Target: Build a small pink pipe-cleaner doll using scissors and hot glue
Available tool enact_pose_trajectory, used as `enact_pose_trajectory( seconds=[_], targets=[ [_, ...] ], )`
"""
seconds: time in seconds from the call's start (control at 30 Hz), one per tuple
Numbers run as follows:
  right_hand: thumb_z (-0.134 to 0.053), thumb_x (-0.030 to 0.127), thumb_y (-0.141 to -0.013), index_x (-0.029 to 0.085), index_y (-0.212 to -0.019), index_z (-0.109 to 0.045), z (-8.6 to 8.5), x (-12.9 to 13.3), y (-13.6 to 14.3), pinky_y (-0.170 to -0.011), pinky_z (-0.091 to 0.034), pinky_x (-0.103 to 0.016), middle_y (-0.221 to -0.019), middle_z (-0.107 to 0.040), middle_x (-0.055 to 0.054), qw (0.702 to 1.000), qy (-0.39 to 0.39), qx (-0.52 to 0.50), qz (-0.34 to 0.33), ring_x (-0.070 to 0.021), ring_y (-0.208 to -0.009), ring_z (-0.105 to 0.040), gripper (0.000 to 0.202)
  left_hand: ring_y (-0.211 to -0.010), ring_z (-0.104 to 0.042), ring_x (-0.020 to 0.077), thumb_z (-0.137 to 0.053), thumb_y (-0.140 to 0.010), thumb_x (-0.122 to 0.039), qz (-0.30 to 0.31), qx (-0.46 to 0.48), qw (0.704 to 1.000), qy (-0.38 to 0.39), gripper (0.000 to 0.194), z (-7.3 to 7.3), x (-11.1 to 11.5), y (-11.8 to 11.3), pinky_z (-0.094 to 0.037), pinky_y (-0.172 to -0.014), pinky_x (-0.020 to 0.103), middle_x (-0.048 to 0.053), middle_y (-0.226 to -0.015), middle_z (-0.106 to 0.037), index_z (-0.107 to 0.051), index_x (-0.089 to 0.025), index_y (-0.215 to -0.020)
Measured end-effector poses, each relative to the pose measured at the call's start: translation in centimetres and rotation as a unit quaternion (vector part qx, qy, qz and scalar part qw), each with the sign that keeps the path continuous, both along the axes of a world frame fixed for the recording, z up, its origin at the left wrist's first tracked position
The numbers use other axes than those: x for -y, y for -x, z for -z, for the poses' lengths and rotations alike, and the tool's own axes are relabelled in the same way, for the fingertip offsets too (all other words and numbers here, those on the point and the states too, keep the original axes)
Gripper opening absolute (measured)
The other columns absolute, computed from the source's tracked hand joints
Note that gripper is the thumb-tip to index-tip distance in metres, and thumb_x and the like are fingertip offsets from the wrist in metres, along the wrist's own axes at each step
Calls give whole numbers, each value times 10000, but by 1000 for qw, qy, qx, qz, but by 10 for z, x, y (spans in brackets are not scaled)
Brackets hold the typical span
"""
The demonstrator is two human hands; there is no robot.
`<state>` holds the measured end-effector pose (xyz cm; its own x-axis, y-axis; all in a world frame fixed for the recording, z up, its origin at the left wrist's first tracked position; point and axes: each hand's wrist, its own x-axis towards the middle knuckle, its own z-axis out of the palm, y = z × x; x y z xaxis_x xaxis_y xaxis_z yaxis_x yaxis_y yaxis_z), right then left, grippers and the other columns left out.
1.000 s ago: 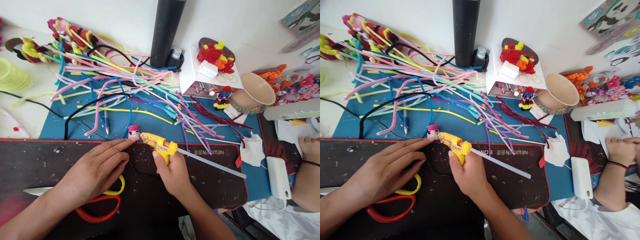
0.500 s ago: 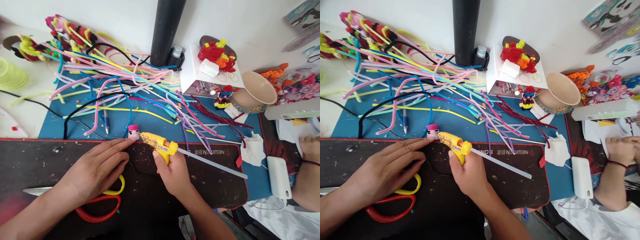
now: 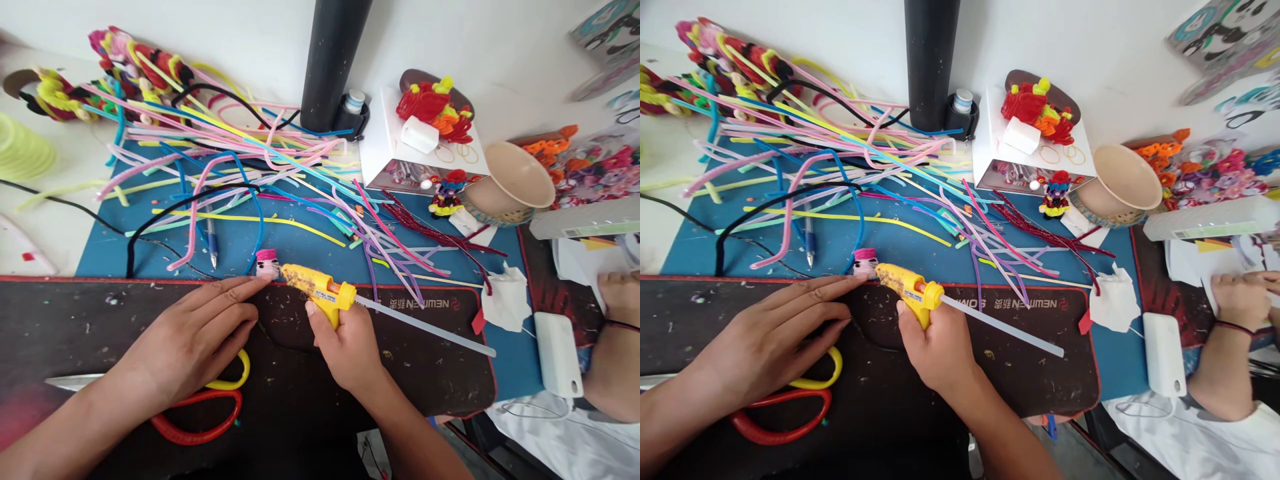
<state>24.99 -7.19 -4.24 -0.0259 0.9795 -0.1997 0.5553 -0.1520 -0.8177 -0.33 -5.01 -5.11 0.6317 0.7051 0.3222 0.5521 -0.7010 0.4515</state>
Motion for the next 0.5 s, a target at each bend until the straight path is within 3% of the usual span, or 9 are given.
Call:
enact_pose_trajectory(
  seconds=[0.5],
  targets=[
    [-614, 434, -1016, 241, -629, -548, -1, 0, 0, -523, -417, -277, -508, -591, 5, 1000, 5, -1, 3, -155, -469, -589, 437, -1329, -752, 298, -595, -1080, -123, 0, -5, 1000, -3, 100, 0, 0, 0, -633, -1119, 427, 190, -1559, -703, -679, -177, -1074]
  ],
)
